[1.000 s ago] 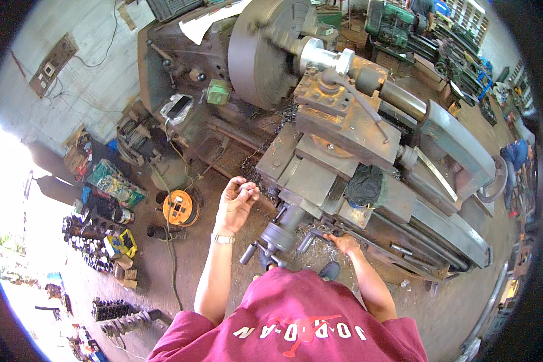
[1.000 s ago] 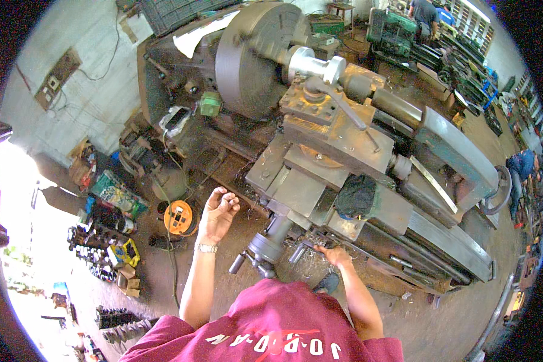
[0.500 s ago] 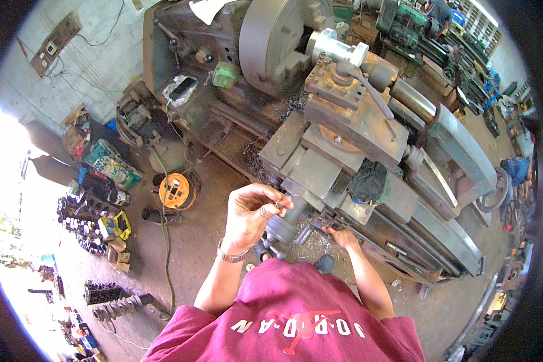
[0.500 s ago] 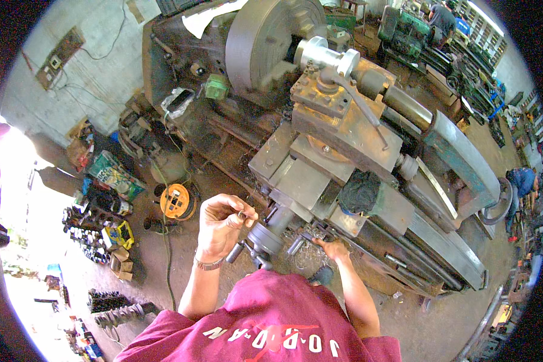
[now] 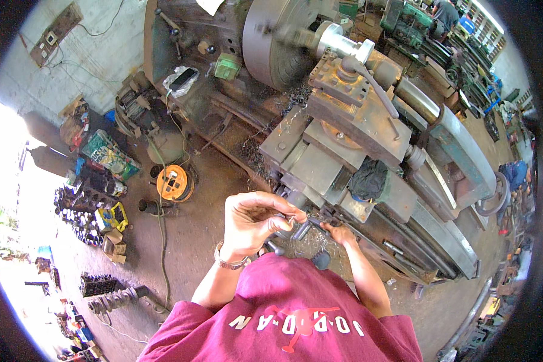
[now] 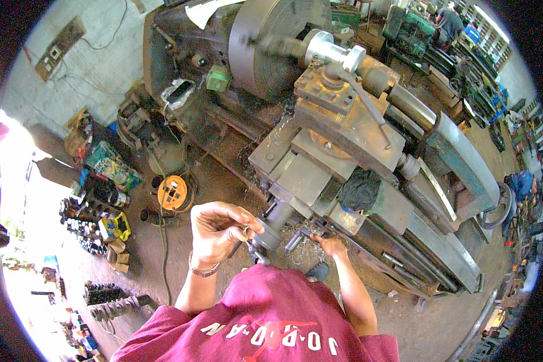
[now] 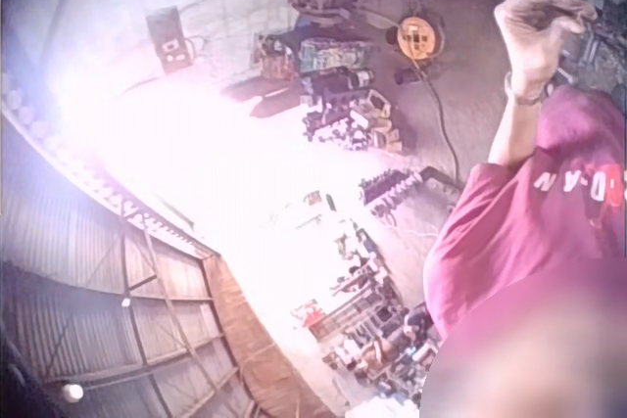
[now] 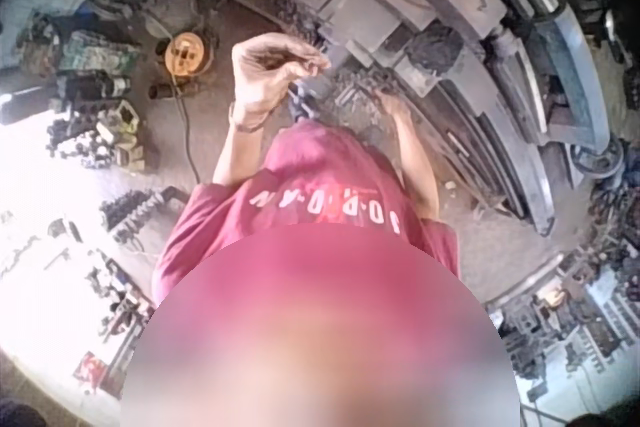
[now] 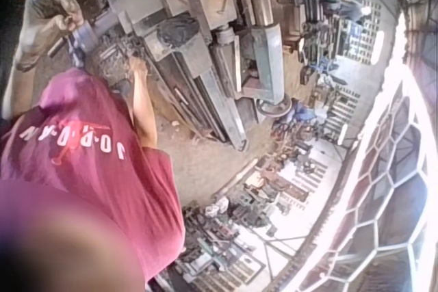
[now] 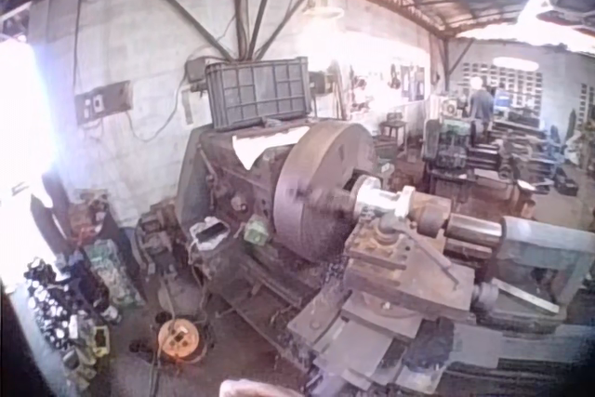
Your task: The person operates a metal lathe, turning a cylindrical metal workpiece. They adjust the machine's controls and levers while the workpiece rotates, producing metal shavings. The person periodically stops to clear shavings and reposition the tool.
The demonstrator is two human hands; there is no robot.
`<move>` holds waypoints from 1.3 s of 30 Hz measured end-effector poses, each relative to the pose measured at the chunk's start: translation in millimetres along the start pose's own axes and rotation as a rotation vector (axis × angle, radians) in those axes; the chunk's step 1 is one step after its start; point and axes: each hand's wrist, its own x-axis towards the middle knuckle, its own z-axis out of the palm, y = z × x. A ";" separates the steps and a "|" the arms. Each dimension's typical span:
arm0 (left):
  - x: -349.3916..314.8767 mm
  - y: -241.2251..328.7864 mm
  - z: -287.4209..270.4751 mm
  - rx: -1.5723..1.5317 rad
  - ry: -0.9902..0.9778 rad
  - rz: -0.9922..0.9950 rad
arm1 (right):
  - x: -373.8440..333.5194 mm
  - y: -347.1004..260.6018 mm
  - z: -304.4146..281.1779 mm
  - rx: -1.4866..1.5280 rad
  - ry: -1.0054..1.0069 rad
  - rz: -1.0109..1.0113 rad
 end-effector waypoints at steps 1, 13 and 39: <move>0.1 1.5 1.2 0.025 -0.004 0.014 | 1.0 0.3 1.2 -0.004 0.032 0.018; 3.3 12.0 9.0 0.193 -0.034 0.165 | -26.9 -18.8 -16.6 0.024 -0.021 -0.099; -3.6 13.0 1.7 0.316 -0.017 0.276 | 41.3 7.2 20.9 -0.086 0.003 -0.009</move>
